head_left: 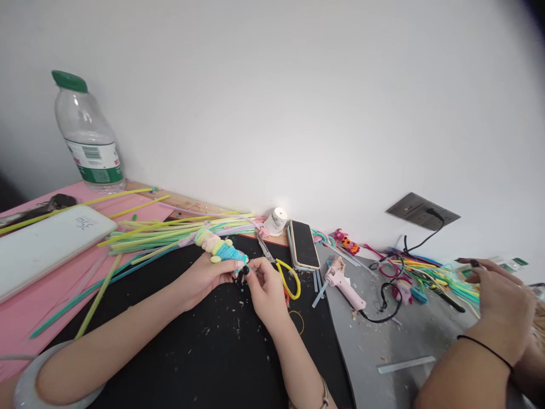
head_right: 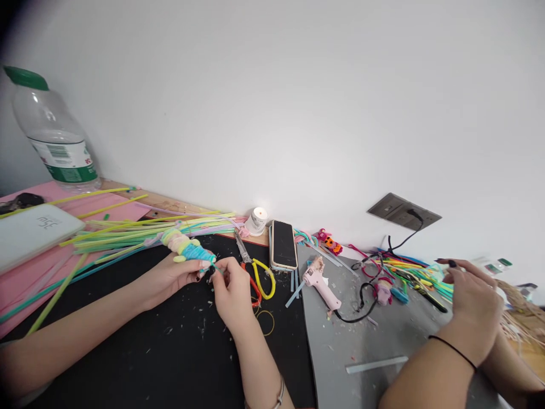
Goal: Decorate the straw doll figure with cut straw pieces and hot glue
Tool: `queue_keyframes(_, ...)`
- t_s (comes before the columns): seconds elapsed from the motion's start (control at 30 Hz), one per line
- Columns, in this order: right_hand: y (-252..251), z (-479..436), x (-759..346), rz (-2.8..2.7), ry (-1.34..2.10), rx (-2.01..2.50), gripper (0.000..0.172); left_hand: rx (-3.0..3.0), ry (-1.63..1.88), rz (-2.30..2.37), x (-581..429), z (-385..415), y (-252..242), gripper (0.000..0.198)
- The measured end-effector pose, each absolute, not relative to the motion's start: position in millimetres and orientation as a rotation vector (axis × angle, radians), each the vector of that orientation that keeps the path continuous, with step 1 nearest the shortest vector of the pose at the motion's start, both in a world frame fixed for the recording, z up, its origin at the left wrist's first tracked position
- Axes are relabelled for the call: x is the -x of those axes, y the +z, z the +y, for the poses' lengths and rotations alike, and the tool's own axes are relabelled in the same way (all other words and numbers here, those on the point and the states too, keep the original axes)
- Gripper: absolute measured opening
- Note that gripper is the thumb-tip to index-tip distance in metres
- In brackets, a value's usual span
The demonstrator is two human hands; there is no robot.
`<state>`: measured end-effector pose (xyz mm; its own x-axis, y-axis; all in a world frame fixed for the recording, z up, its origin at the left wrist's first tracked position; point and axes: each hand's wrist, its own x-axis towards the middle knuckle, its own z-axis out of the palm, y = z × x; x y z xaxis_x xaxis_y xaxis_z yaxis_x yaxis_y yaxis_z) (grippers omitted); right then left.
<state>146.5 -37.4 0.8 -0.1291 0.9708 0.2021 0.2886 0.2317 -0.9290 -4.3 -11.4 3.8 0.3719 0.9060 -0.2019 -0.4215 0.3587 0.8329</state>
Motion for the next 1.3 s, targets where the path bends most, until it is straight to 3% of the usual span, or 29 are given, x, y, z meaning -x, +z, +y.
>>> queue_keyframes(0.1,0,-36,-144,-1.218,1.545,1.005,0.029,-0.993,1.021,0.794,8,-11,6,0.026)
queue_keyframes(0.17,1,-37,-143,-0.995,1.783,0.890,0.030,-1.125,1.013,0.813,11,-10,6,0.026)
queue_keyframes(0.4,5,-36,-148,-0.547,2.172,0.721,0.022,-1.430,0.932,0.824,14,-9,7,0.021)
queue_keyframes(0.53,6,-37,-151,-0.587,2.189,0.739,0.020,-1.494,0.915,0.822,15,-8,8,0.019)
queue_keyframes(0.73,11,-39,-151,-1.105,1.729,0.963,0.021,-1.459,0.961,0.899,11,-7,4,0.023)
queue_keyframes(0.87,11,-38,-150,-1.188,1.606,0.997,0.015,-1.229,1.014,0.943,4,-12,4,0.017)
queue_keyframes(1.07,4,-41,-143,-1.746,0.466,1.290,0.019,-0.774,0.980,0.915,-4,-17,5,0.015)
queue_keyframes(1.3,-4,-42,-138,-1.833,0.245,1.320,0.020,-0.588,0.938,0.865,-2,-17,4,0.009)
